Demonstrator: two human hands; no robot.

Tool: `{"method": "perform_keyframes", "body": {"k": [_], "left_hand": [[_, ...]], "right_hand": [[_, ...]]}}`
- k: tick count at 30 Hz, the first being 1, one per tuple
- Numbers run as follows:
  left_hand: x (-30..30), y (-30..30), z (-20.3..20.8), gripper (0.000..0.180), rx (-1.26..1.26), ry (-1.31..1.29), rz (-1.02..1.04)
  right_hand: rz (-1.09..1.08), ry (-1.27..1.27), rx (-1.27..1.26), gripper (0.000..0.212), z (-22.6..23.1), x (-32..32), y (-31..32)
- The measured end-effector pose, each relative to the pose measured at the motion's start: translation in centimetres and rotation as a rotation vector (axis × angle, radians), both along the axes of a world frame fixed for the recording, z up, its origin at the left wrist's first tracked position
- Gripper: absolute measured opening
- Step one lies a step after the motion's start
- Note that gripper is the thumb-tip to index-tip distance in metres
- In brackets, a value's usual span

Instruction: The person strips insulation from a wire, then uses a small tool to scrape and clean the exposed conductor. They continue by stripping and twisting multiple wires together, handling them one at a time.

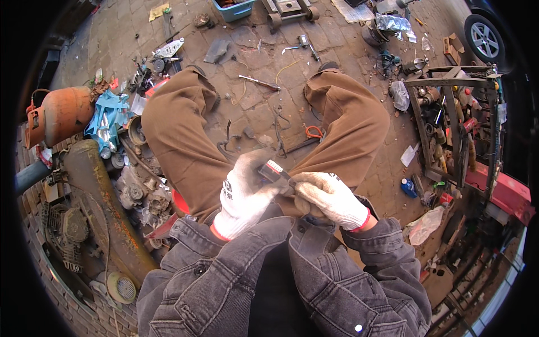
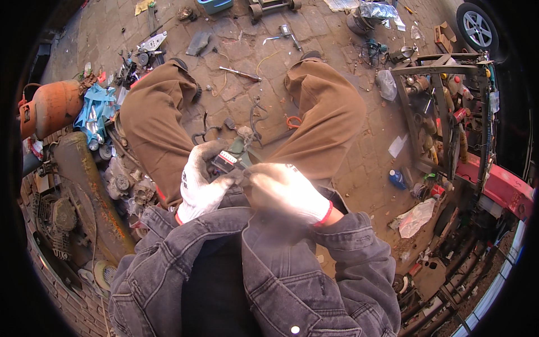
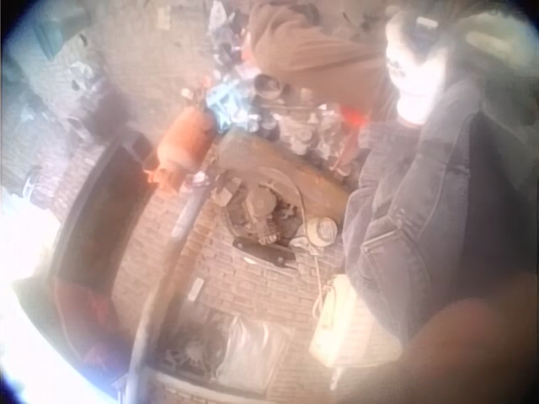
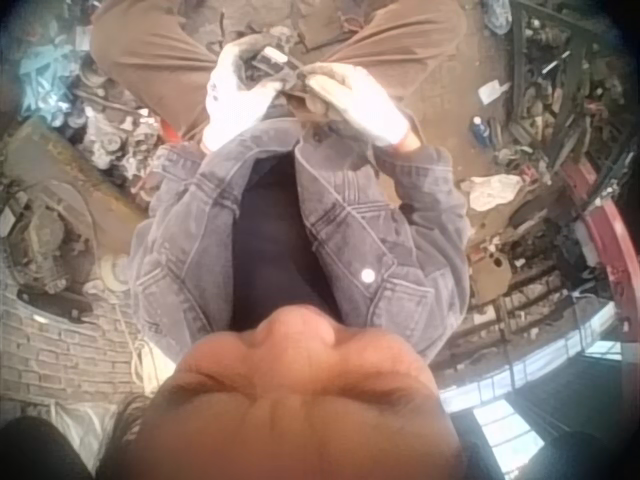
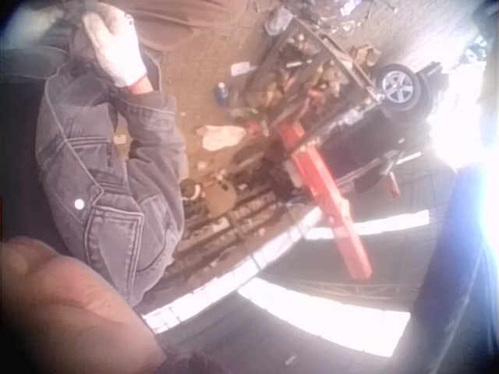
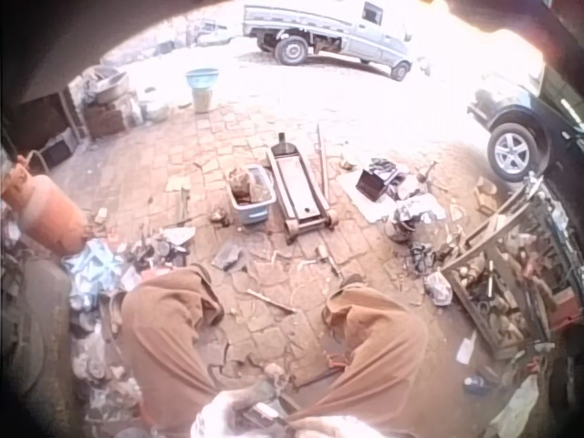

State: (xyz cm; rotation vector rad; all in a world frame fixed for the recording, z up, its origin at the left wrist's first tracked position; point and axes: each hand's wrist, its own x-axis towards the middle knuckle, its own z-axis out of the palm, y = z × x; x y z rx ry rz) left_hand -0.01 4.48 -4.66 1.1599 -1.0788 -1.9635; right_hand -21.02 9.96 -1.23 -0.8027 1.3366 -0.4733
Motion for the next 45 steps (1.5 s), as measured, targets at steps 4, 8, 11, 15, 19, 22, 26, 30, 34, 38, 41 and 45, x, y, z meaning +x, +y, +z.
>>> {"method": "perform_keyframes", "body": {"k": [4, 8, 11, 15, 19, 22, 26, 30, 34, 38, 41, 45], "left_hand": [[0.2, -0.7, -0.4, 0.057, -0.097, -0.134, -0.116], [0.5, -0.8, -1.3, 0.063, -0.023, -0.058, -0.176], [0.7, -0.6, -1.7, 0.066, -0.154, -0.056, -0.227], [0.8, -0.4, -1.4, 0.061, -0.045, -0.058, -0.287], [0.4, -0.4, -0.6, 0.052, 0.088, -0.012, -0.258], [0.2, -0.5, -0.2, 0.045, 0.148, -0.005, -0.240], [0.1, -0.6, 0.0, 0.040, 0.184, -0.013, -0.285], [0.0, -0.8, 0.1, 0.041, 0.147, -0.067, -0.306], [-0.1, -0.9, 0.3, 0.038, 0.035, -0.169, -0.385], [-0.5, -0.5, 0.4, 0.035, 0.155, -0.067, -0.271], [-0.5, -0.3, 0.3, 0.039, 0.287, 0.065, -0.159], [-0.2, -0.4, 0.2, 0.043, 0.288, 0.057, -0.165]], "right_hand": [[0.135, 0.424, -0.630, 0.027, -0.2, 1.1, 0.1], [0.148, 0.679, -0.663, 0.022, 0.0, 1.8, -0.1], [0.227, 0.778, -0.763, 0.021, 0.0, 1.8, -0.1], [0.301, 0.806, -0.935, 0.024, -0.2, 1.4, 0.0], [0.262, 0.655, -0.792, 0.027, -0.5, 1.2, 0.0], [0.253, 0.591, -0.727, 0.029, -0.8, 0.9, 0.3], [0.303, 0.602, -0.842, 0.030, -1.5, 0.6, 0.4], [0.335, 0.717, -1.083, 0.026, -1.1, 0.6, -0.1], [0.379, 0.685, -0.723, 0.019, 0.8, 1.0, -0.4], [0.315, 0.780, -0.863, 0.017, 1.1, 1.2, -0.7], [0.230, 0.725, -0.867, 0.017, 0.5, 0.9, -0.4], [0.252, 0.708, -0.761, 0.015, -0.2, 0.6, 0.3]]}}
